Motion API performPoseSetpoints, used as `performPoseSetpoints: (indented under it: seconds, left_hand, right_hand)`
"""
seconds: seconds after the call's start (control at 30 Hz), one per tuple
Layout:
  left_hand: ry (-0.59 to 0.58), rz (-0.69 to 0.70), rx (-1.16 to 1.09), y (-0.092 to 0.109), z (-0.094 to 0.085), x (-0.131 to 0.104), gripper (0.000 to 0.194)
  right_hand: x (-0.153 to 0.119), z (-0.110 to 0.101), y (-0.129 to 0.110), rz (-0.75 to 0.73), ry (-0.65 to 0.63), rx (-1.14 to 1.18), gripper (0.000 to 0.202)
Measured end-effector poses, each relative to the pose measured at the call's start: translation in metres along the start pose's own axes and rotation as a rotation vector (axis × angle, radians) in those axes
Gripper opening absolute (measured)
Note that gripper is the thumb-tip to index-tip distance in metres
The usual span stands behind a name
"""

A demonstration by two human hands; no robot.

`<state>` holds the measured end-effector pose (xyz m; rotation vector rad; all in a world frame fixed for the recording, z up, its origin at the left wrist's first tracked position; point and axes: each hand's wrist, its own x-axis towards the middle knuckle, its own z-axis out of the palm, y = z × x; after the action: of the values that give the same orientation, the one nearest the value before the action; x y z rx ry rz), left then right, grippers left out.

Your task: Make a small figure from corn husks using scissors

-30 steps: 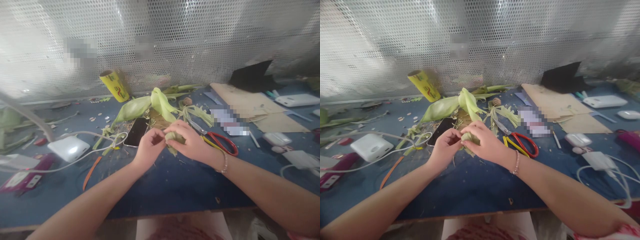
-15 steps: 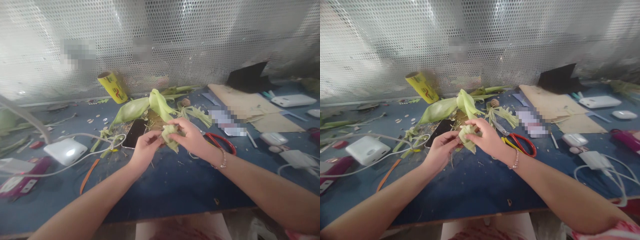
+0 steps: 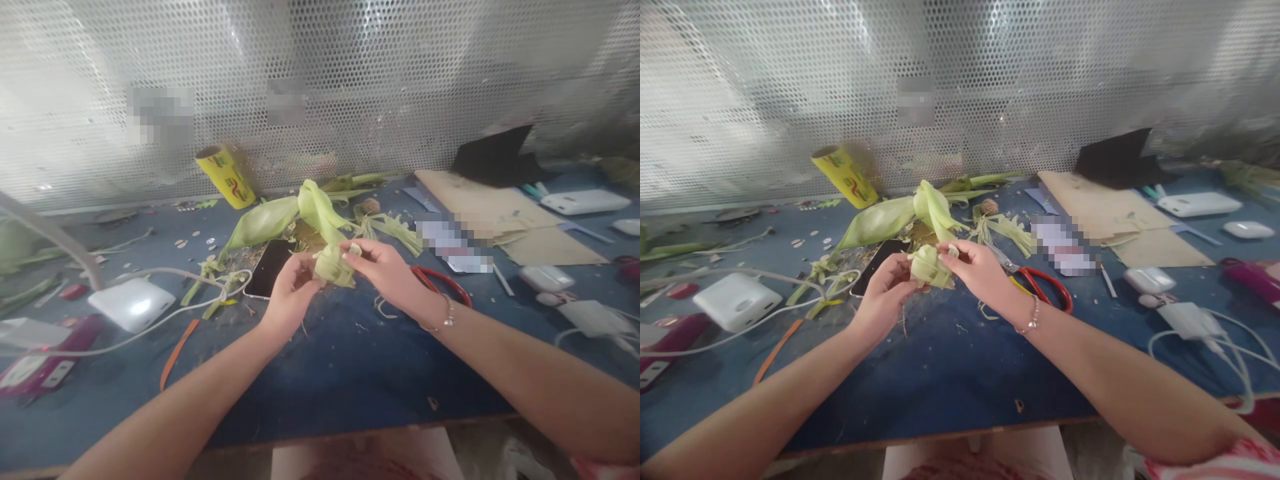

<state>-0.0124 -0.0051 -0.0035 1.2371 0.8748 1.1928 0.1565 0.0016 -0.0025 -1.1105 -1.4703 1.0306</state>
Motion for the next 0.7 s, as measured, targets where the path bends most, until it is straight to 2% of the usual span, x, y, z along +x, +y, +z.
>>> performPoseSetpoints:
  seconds: [0.1, 0.17, 0.27, 0.33, 0.43, 0.57, 0.7]
  left_hand:
    - [-0.047, 0.062, -0.035, -0.003, -0.002, -0.002, 0.015]
    - [0.022, 0.074, 0.034, -0.003, -0.001, -0.004, 0.009]
    - [0.157, 0.133, 0.302, -0.001, 0.003, -0.006, 0.023]
    - [0.201, 0.211, 0.439, 0.000, 0.004, -0.005, 0.028]
    - [0.242, 0.296, 0.506, -0.002, 0.002, -0.003, 0.031]
    - [0.278, 0.285, 0.550, -0.005, -0.004, 0.000, 0.030]
    - [0.303, 0.236, 0.578, -0.004, -0.007, -0.001, 0.027]
  right_hand:
    - [-0.002, 0.001, -0.003, -0.009, 0.024, -0.140, 0.029]
    - [-0.003, 0.002, -0.004, -0.032, 0.022, -0.200, 0.030]
    - [-0.006, 0.007, -0.005, -0.117, 0.002, -0.232, 0.028]
    - [-0.008, 0.011, -0.006, -0.152, -0.020, -0.218, 0.026]
    - [-0.011, 0.017, -0.008, -0.126, -0.045, -0.148, 0.025]
    - [-0.014, 0.022, -0.009, -0.020, -0.020, -0.025, 0.030]
    - [-0.014, 0.022, -0.008, -0.027, 0.116, -0.023, 0.028]
